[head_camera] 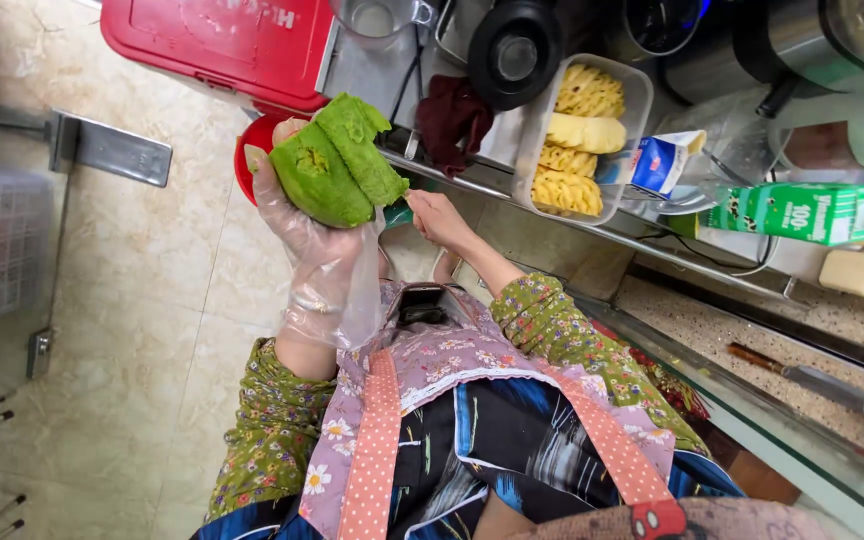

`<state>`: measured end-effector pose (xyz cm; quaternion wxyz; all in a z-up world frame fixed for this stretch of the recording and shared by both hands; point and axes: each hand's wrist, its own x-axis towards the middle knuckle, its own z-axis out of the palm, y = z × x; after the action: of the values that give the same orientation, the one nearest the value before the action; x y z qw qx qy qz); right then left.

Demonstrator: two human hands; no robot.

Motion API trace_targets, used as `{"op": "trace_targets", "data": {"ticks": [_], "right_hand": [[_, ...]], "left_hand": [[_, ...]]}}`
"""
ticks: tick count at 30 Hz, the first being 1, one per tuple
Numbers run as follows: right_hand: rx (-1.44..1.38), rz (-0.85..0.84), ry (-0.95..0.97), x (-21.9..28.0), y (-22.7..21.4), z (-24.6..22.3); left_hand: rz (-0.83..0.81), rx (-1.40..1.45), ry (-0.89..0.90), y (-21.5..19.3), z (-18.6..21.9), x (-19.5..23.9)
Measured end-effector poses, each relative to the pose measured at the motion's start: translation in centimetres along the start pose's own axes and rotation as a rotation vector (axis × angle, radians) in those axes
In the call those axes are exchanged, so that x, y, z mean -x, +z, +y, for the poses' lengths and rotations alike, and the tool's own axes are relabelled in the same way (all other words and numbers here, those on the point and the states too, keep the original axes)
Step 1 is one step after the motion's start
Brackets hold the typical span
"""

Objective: The person cuts an avocado in half with a knife, removes the pit, scoops the flesh into a blender jar, discards the skin, then pours milk from a carton into the blender and stirs the mixture with a spoon to prepare an avocado drink.

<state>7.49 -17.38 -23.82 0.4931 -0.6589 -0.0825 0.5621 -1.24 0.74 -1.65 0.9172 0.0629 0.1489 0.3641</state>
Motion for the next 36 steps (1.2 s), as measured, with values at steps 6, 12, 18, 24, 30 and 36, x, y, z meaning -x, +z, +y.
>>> {"op": "trace_targets", "data": {"ticks": [6, 12, 18, 24, 30, 36], "right_hand": [[0.034, -0.025, 0.148, 0.0, 2.0, -3.9], [-0.104, -0.02, 0.174, 1.1, 2.7, -5.2], [0.221, 0.153, -0.76, 15.3, 5.9, -17.0], [0.484, 0.337, -0.952, 17.0, 6.1, -19.2], [0.455, 0.46, -0.998, 17.9, 4.8, -19.4], [0.305, 0.439, -0.953, 17.6, 2.4, -18.3]], "left_hand": [[0.147, -0.069, -0.037, -1.4, 3.1, 1.1], [0.21, -0.052, 0.001, -1.7, 3.2, 0.8], [0.134, 0.021, 0.045, -0.9, 0.0, -1.3], [0.053, 0.054, -0.108, 4.1, -3.1, -1.6], [0.002, 0.057, -0.137, 5.4, -5.5, -1.8], [-0.034, 0.065, -0.15, 6.8, -7.0, -2.1]]}}
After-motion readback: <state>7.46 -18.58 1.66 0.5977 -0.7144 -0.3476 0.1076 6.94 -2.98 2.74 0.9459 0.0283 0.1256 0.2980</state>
